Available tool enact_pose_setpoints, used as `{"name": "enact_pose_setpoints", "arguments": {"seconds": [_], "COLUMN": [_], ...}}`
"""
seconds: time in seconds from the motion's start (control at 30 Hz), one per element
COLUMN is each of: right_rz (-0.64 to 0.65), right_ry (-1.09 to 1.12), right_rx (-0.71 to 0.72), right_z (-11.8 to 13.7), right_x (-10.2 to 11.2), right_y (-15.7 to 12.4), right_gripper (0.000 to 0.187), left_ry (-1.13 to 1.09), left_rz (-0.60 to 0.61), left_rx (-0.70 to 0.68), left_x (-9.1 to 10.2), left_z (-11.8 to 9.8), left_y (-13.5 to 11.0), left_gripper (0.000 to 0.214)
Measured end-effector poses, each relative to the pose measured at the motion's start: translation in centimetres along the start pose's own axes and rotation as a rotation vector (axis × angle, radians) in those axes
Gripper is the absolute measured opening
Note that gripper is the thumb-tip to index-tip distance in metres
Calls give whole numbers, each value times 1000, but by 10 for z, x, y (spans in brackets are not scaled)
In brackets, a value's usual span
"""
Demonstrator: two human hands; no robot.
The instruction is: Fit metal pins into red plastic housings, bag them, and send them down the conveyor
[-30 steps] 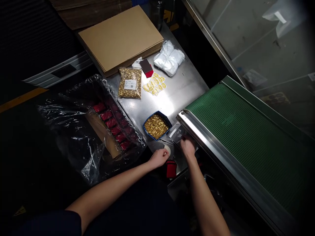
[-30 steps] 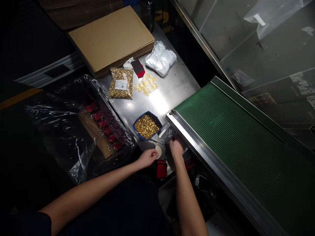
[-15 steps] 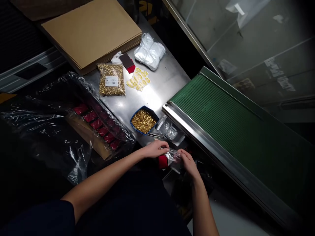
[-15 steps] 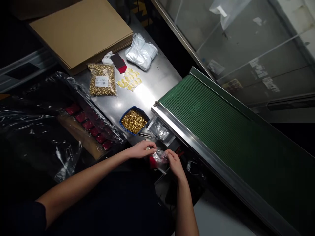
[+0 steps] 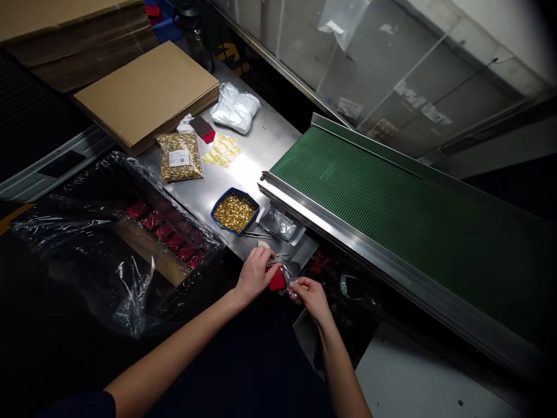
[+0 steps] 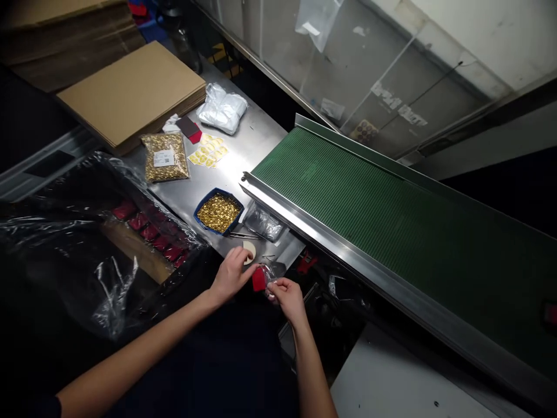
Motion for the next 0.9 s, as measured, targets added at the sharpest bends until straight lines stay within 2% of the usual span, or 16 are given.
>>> {"name": "enact_pose_setpoints", "arguments": {"seconds": [0.13,0.2,0.33,0.4,0.47,0.53,0.6,0.73,0.9], "right_rz": [-13,-29,-130,-167,-137,-60,-21,-116,-203], "right_ry": [-103,-179,-358,-454,-534,-604,-693,-899,-975], "right_rx": [55,60,46,70,106,121,102,57,63], "right_z": [-3,-8,-15,-13,-9,-9,-12,-10,11], "right_x": [2,12,44,52,45,30,18,12,-11], "right_y": [-8,-12,-20,-23,-25,-25,-25,-20,5], "right_gripper": [37,29,26,24,23,23,22,2,24], "left_ry": [-39,-44,24,57,75,90,115,136,34], "left_rz": [190,244,160,135,146,149,98,-45,-29], "left_rx": [52,84,121,99,77,77,99,132,170], "left_x": [-54,-69,-56,-51,-54,-57,-52,-29,-28], "left_z": [-3,2,15,15,13,13,17,23,38], "left_y": [-14,-13,-14,-23,-33,-40,-39,-31,-41], "left_gripper": [27,31,23,14,10,12,11,10,10]}}
Point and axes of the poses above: each hand's wrist, its own y-axis towards the middle knuckle, its own x-axis out of the back of the hand, z = x × y, the point moved 10 cm from there along y, towards the middle knuckle, and after that the axes turned 4 degrees about y, right-handed, at the moved point
